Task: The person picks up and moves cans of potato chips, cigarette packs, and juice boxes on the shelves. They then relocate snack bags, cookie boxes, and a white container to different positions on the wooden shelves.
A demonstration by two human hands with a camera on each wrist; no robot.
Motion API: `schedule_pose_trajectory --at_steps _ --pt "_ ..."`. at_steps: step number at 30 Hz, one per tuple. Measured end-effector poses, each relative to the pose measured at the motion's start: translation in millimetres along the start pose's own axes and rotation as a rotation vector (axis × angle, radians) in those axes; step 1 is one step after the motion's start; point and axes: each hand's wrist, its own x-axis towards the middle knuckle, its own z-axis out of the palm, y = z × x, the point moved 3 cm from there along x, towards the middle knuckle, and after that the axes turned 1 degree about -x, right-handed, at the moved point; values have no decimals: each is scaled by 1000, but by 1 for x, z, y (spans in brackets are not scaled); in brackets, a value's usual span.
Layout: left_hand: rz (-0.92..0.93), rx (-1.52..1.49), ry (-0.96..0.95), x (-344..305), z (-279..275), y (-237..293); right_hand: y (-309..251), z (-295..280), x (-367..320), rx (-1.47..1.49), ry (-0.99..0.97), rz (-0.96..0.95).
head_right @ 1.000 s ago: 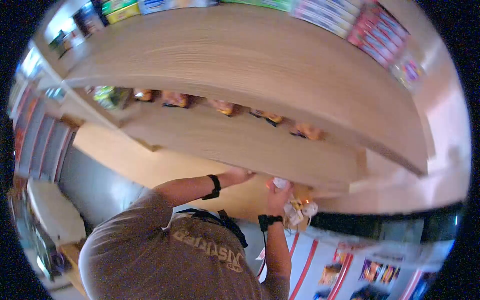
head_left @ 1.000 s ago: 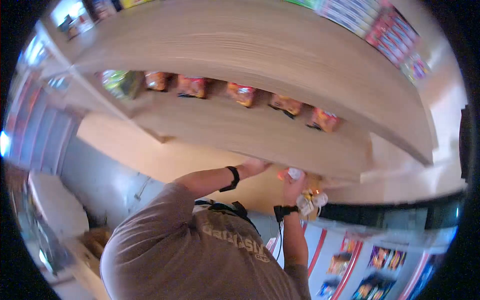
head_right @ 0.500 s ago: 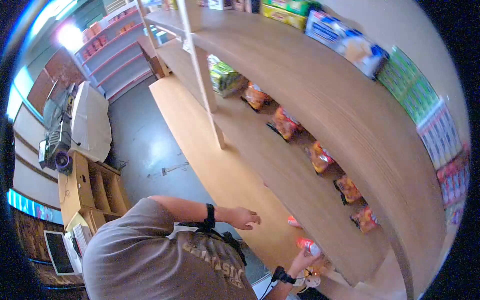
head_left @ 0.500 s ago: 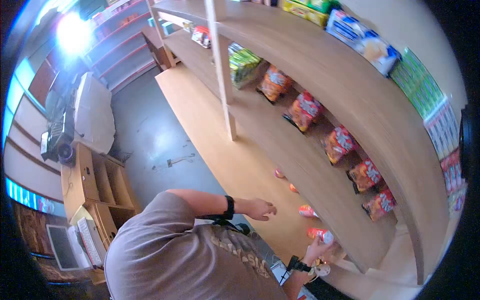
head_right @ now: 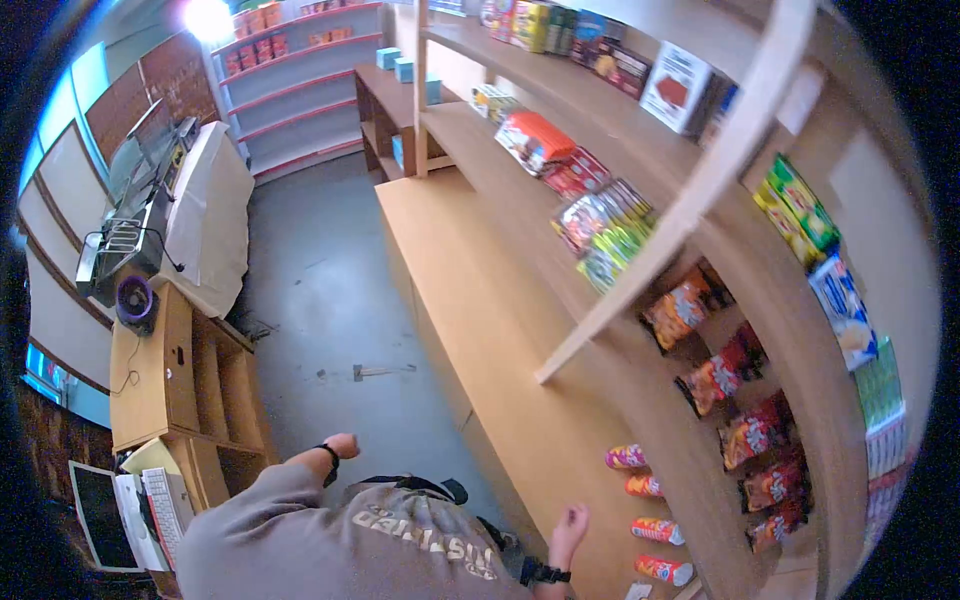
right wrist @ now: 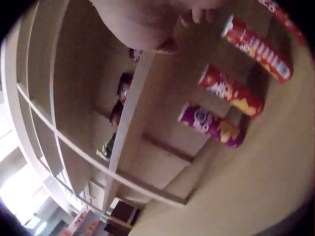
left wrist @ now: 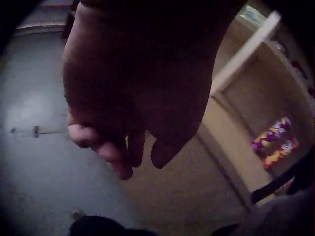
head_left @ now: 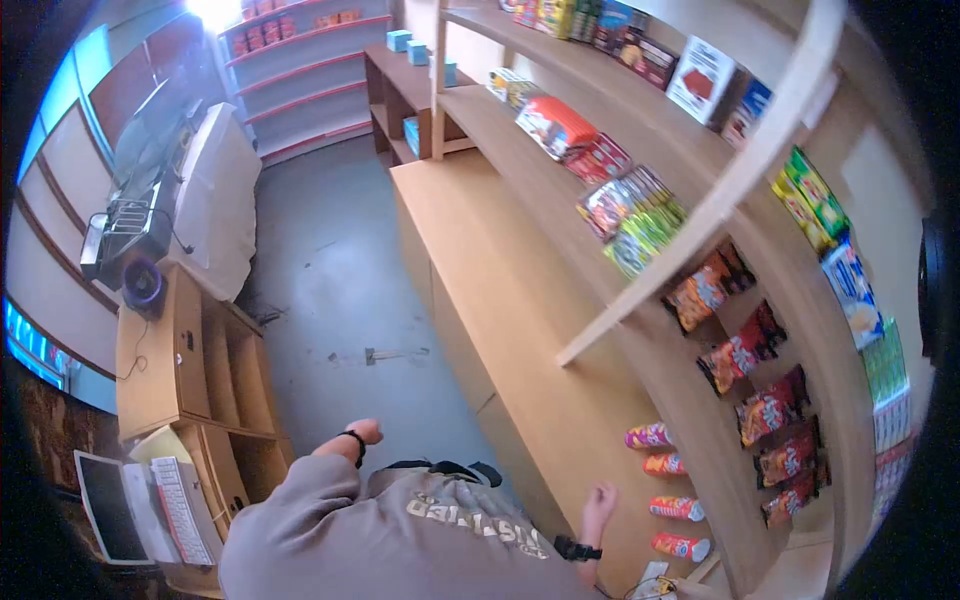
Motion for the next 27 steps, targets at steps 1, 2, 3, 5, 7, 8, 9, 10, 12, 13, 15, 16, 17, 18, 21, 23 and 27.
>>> schedule_pose_trajectory --at_steps 1,2,3,5,7,8,9,10,12,13,15,16,17,18,21,23,27 --pt "-136 -73 9 -4 5 -38 -33 30 -1 62 -192 147" --pt "-213 -145 13 -11 12 -67 -80 64 -2 121 -382 294" --pt "-288 -216 19 -19 19 -91 -92 84 3 114 -390 286" --pt "-207 -106 -23 -26 38 -121 -105 131 13 -25 -788 306" --pt "-311 -314 -99 -26 59 -148 -120 160 30 -62 -834 284" --pt "-308 -331 -97 -20 72 -154 -125 171 38 -93 -878 276" --pt "-319 -393 -79 -12 84 -160 -130 183 47 -104 -885 266" --pt "-333 -454 -62 -5 88 -164 -133 194 55 -181 -891 223" --pt "-322 -559 -121 -11 70 -142 -131 218 73 -264 -910 180" --pt "-279 -620 -109 -11 61 -132 -127 233 83 -285 -947 162" --pt "-251 -680 -95 -1 55 -127 -131 262 93 -298 -998 148" --pt "-161 -731 -3 10 53 -123 -138 277 100 -332 -1033 146" --pt "-70 -775 92 21 48 -123 -144 295 106 -362 -1068 144" --pt "-86 -770 94 22 34 -121 -143 315 114 -351 -1081 149" --pt "-206 -888 85 33 -1 -133 -143 377 137 -306 -1147 160" --pt "-235 -848 75 31 -28 -149 -141 420 156 -268 -1173 196" --pt "-332 -742 82 29 -83 -182 -156 499 206 -274 -1181 178"
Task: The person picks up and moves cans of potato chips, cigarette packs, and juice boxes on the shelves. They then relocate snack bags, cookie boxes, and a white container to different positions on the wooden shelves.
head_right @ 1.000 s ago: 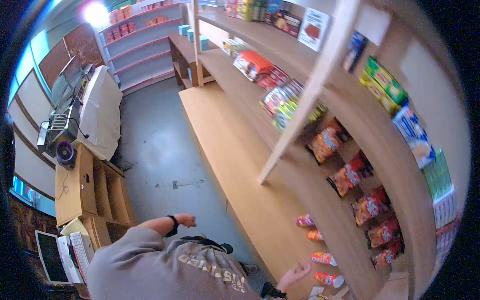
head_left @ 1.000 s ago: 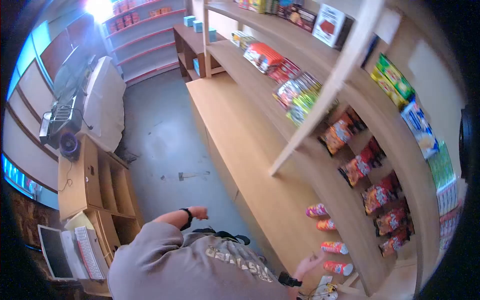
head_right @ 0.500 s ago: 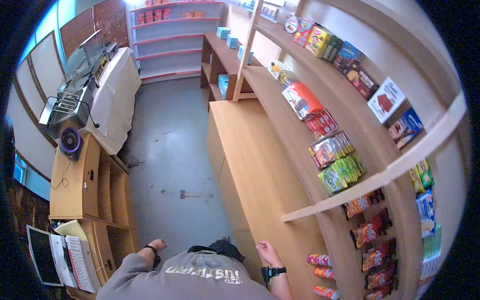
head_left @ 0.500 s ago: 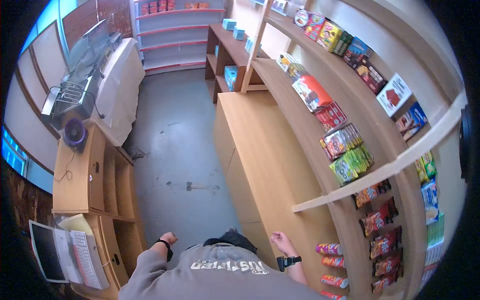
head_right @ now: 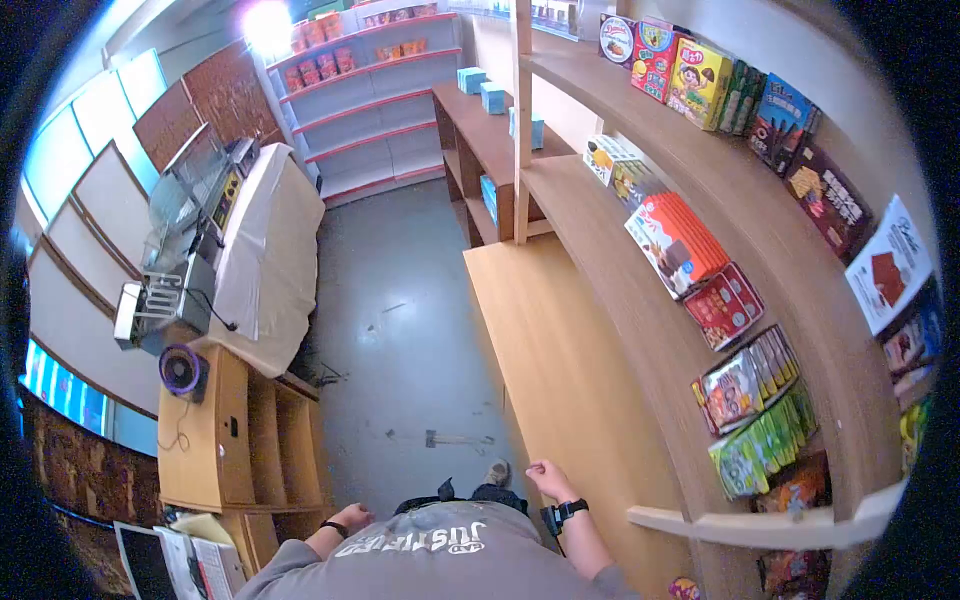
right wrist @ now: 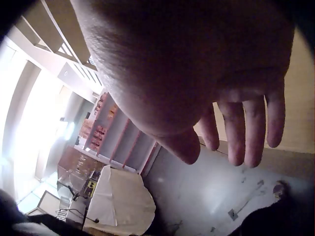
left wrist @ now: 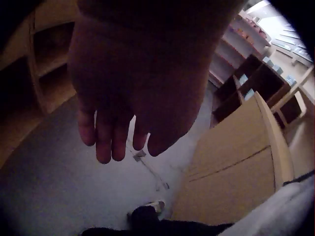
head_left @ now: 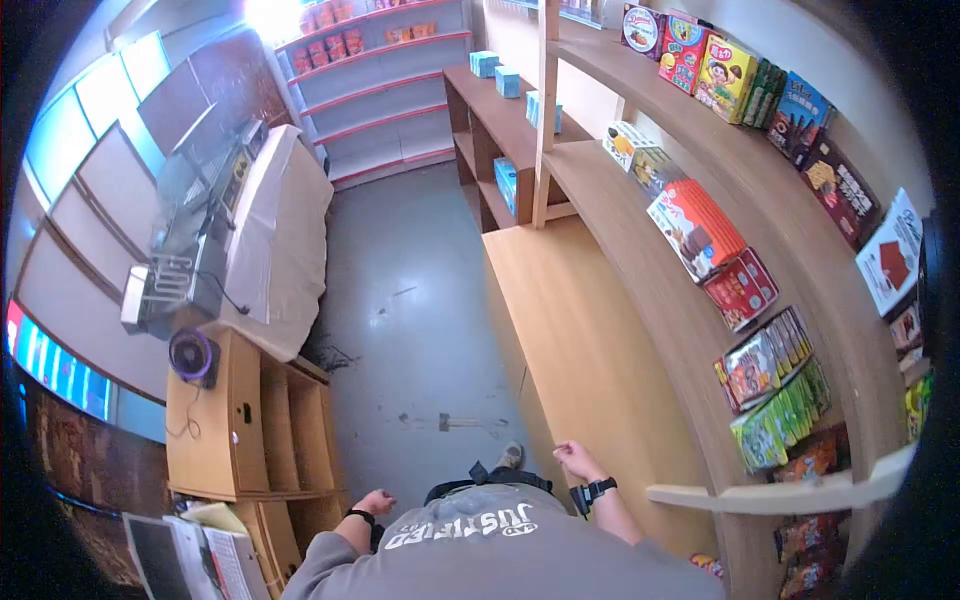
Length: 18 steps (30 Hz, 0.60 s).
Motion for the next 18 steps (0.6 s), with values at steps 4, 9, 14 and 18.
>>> schedule_pose_trajectory --at_steps 4,9,14,18 --pt "-17 -85 74 76 -42 -24 -19 -14 87 103 6 -115" --pt "7 -461 209 63 -96 62 -66 -29 158 -121 279 -135" --pt "46 -424 127 74 -120 103 -144 -37 183 -469 620 -67" --pt "-89 -384 -67 117 -131 71 -145 -35 219 -491 790 116"
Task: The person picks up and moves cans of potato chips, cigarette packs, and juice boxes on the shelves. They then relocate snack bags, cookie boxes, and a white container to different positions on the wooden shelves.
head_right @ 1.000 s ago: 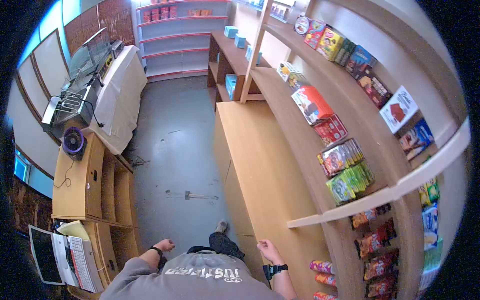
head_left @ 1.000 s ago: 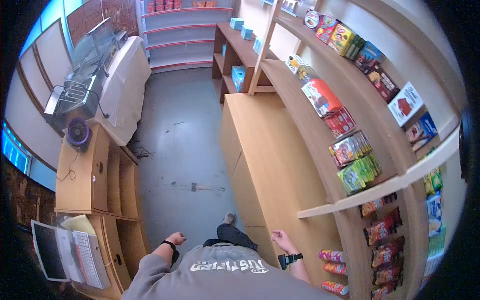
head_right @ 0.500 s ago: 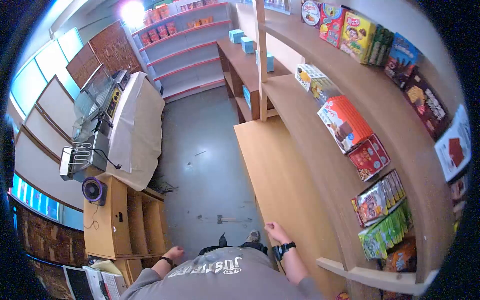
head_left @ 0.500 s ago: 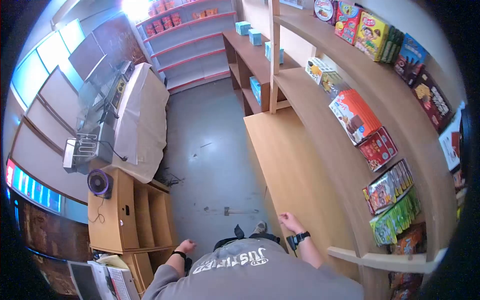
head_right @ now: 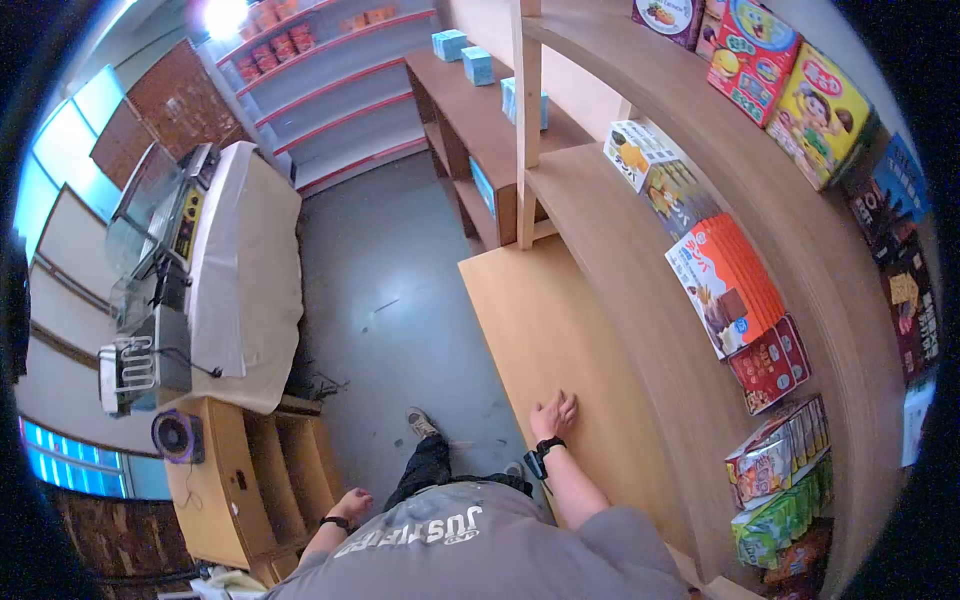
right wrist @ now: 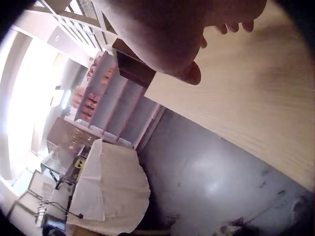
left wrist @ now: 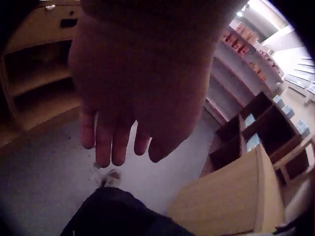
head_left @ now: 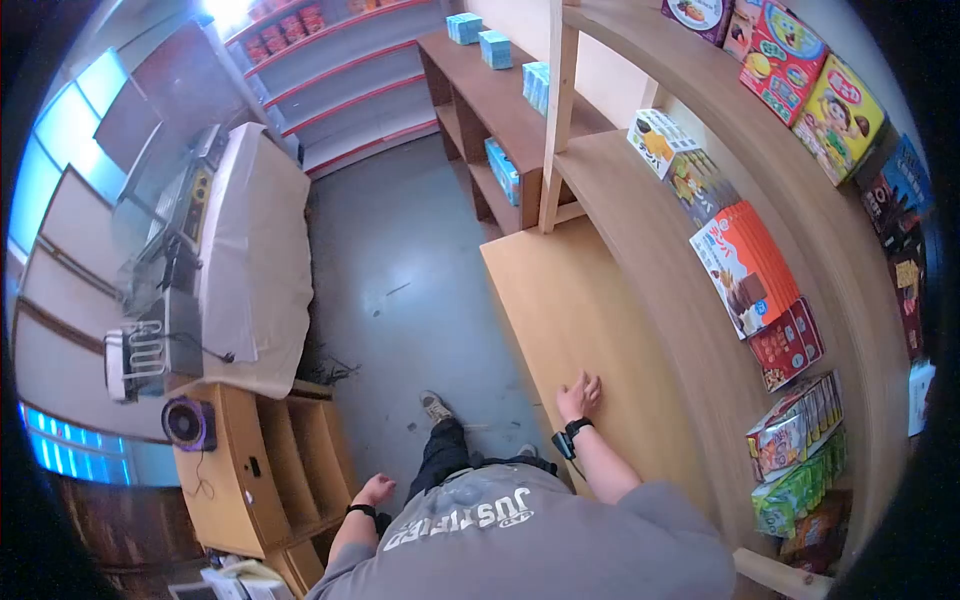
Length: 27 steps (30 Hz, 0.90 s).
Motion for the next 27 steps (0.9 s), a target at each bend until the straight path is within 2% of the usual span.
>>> schedule_pose_trajectory --at_steps 2,4,5,7,8,9,12,14,15,18,20,21,23,25,27 --pt "-25 106 -89 12 -24 6 -6 14 2 -48 9 90" --pt "-112 -2 -11 30 -51 7 -13 25 3 -55 -12 195" --pt "-102 4 -28 36 -66 14 -15 28 3 -64 3 207" --pt "-69 110 9 51 -98 41 -20 32 6 -147 -110 276" --pt "-105 -143 -8 104 -108 3 -25 31 8 -204 -167 304" --pt "-89 -197 -48 118 -122 11 -28 30 9 -216 -148 307" --pt "-11 -72 -10 151 -169 64 -32 35 17 -207 -304 434" --pt "131 13 153 170 -192 97 -37 35 22 -248 -335 461" --pt "62 175 113 159 -202 132 -34 33 23 -281 -384 484" --pt "96 177 7 233 -218 155 -36 32 29 -224 -405 532" --pt "321 493 -118 263 -216 188 -39 34 30 -218 -440 559" --pt "336 494 -129 263 -211 211 -39 33 29 -219 -424 569" --pt "403 698 -12 241 -211 284 -45 27 28 -191 -442 549" --pt "412 720 -81 225 -207 350 -49 21 24 -210 -441 540" --pt "570 792 -125 207 -204 413 -59 13 21 -189 -425 532"
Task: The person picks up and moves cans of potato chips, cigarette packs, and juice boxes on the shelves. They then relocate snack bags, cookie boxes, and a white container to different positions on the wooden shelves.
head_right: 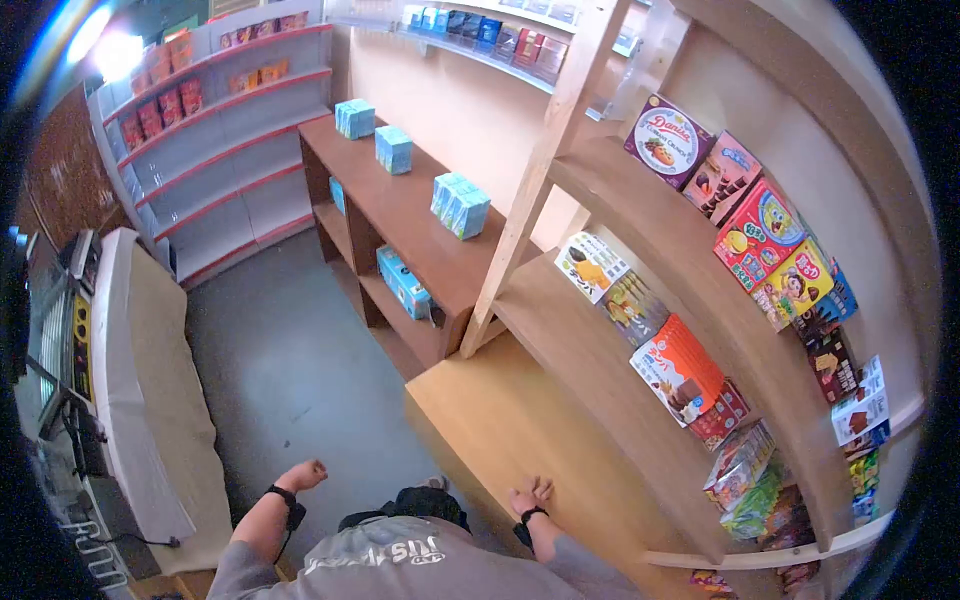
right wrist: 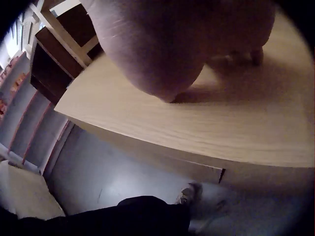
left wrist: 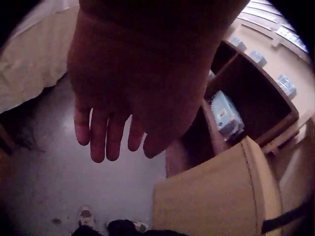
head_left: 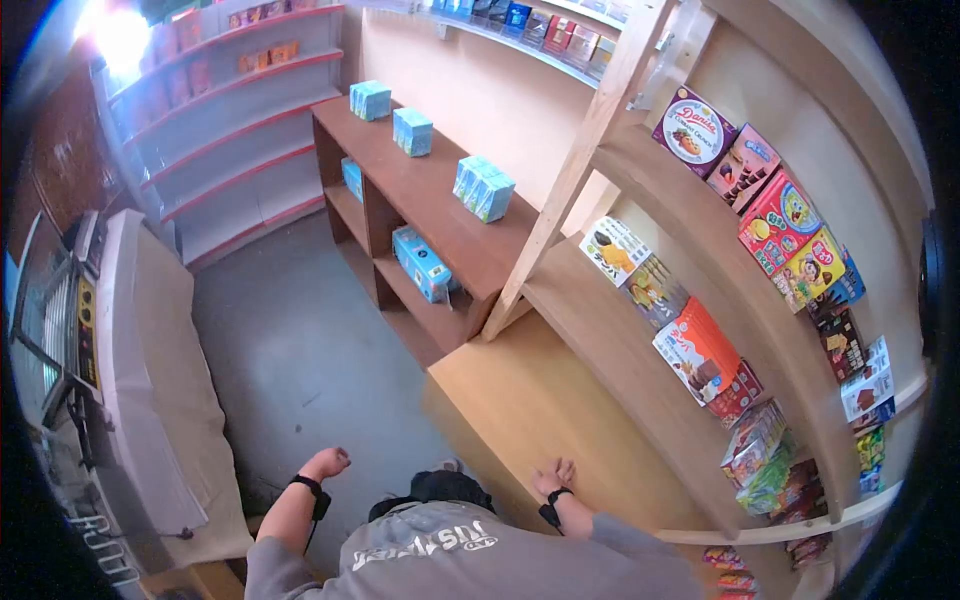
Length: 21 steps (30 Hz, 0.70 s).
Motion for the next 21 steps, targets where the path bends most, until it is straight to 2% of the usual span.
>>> schedule_pose_trajectory --at_steps 3,5,7,8,10,11,13,15,17,18,19,20,21 --pt "64 17 78 29 -61 55 12 13 13 100 77 -36" --pt "217 46 146 43 -105 100 10 25 14 168 121 -44" --pt "326 84 227 44 -151 155 14 31 18 178 372 -53" --pt "388 87 269 47 -172 179 12 30 20 184 379 -59" --pt "505 95 357 52 -209 224 10 36 20 231 598 13" --pt "560 99 406 54 -226 246 8 41 22 214 772 33" --pt "705 183 450 48 -261 299 6 45 28 245 800 46" --pt "924 282 539 47 -293 348 8 45 28 281 823 66" --pt "1029 343 589 36 -325 401 9 44 24 350 859 67" --pt "1016 374 623 46 -343 418 13 46 27 364 853 79" --pt "1071 445 735 47 -358 440 17 46 28 380 858 41" --pt "1124 463 752 34 -373 468 19 47 29 395 865 5" --pt "1112 487 833 27 -385 492 21 49 28 405 863 21"
